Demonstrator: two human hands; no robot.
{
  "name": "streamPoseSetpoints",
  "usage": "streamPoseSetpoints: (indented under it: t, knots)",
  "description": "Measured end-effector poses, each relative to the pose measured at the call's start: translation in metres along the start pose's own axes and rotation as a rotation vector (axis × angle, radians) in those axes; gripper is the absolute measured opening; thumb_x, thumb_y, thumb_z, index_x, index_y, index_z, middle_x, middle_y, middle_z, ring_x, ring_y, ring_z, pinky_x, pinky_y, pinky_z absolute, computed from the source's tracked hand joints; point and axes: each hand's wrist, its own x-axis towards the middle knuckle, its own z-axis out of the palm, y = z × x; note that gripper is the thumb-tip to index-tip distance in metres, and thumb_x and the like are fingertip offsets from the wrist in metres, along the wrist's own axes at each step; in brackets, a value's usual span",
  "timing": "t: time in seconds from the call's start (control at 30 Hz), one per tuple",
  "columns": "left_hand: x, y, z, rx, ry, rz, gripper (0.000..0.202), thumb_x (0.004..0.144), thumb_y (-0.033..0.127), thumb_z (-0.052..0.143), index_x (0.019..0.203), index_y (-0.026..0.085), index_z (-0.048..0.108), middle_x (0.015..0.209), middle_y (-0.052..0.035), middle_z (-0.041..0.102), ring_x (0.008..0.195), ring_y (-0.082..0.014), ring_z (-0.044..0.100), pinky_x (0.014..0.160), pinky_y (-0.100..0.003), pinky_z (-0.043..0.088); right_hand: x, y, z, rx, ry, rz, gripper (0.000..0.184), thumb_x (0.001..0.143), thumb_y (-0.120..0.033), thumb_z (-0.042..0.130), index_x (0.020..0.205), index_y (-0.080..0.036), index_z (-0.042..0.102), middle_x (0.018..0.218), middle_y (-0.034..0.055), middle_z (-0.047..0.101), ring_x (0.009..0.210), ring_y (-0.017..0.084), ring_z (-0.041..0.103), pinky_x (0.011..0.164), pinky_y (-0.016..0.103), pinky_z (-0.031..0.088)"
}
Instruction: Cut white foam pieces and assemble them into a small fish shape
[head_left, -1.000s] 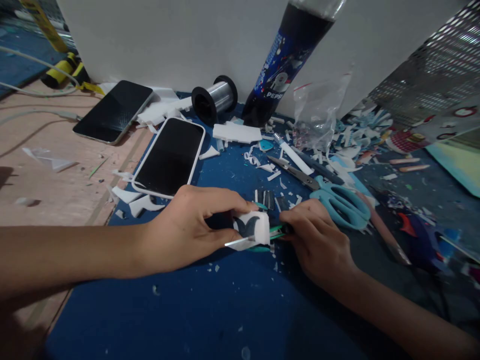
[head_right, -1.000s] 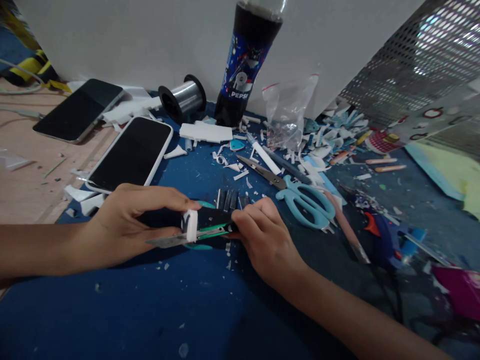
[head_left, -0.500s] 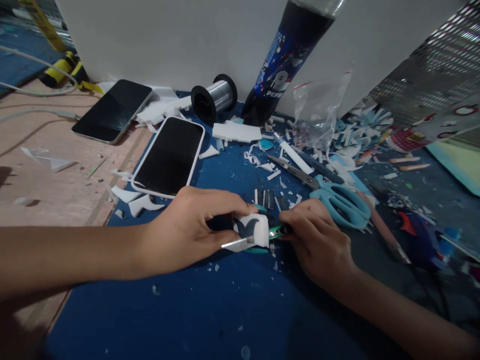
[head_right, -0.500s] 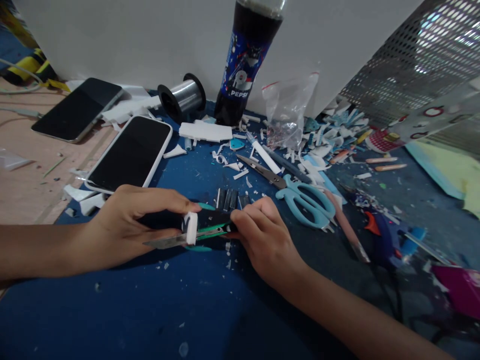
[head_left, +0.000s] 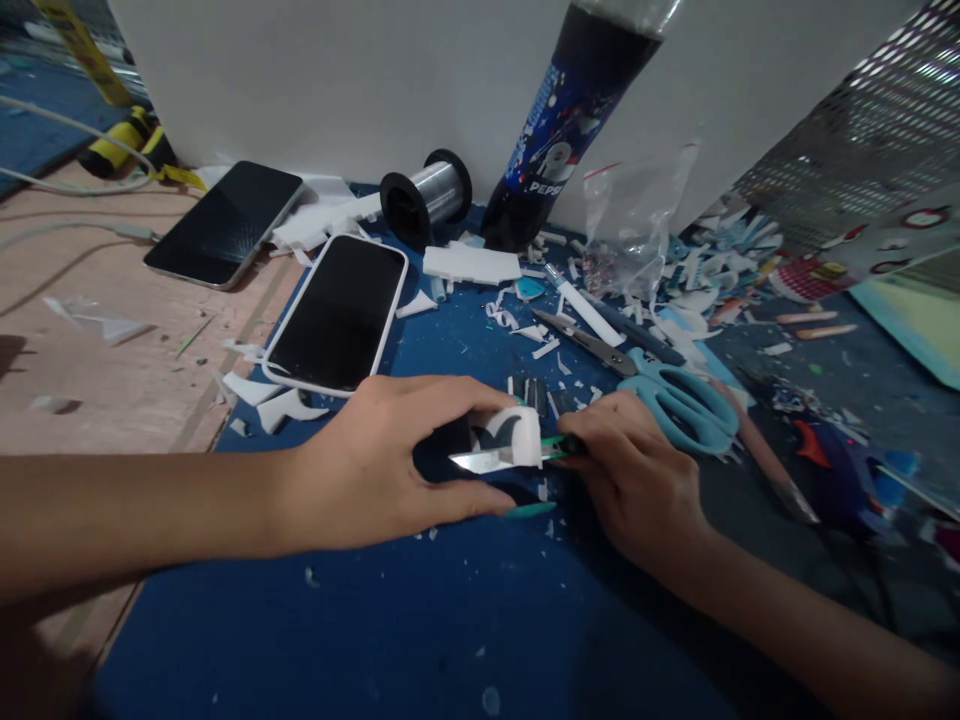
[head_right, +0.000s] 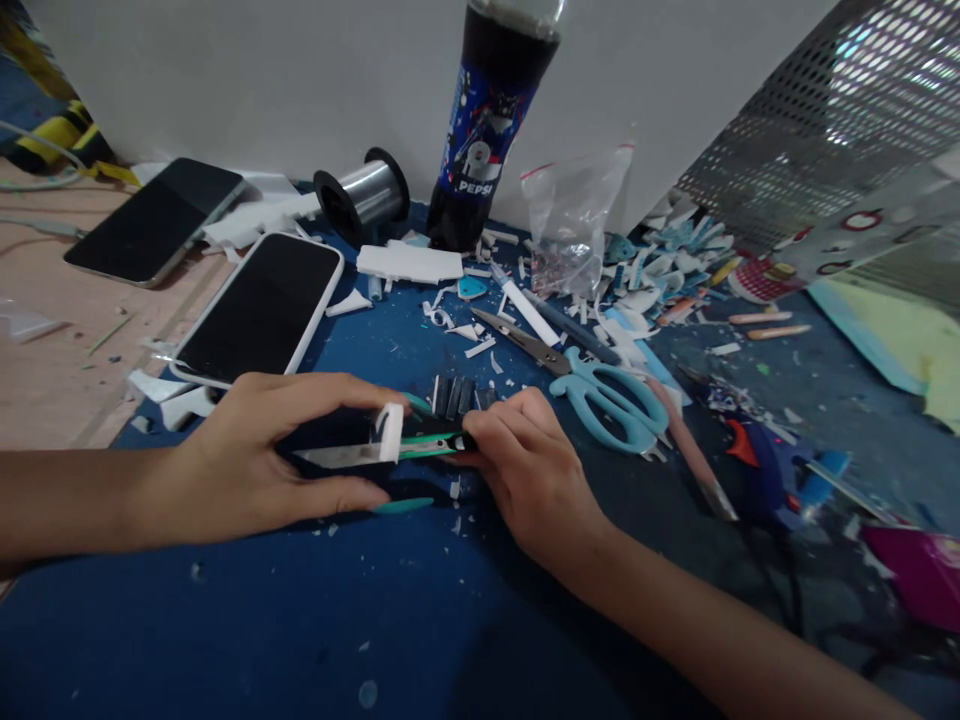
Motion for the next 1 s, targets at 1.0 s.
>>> streamPoseSetpoints:
  t: [1.0]
  knots:
    - [-0.0027,-0.0088,0.0054,-0.179,0.101,0.055,0.023,0.081,0.017,0.072,0.102,0.021,0.066,0.092,-0.0015,0.075,0.084,-0.0175,0.073,0.050,-0.017,0.059,-0.0005,-0.0005,0.0004,-0.048,0.050,-0.012,0.012,0.100,-0.020,0.040,0.092,-0.023,0.048,0.065,-0.0005,0.060,0.060,0.016,0.057,0.054,0.027,0.045]
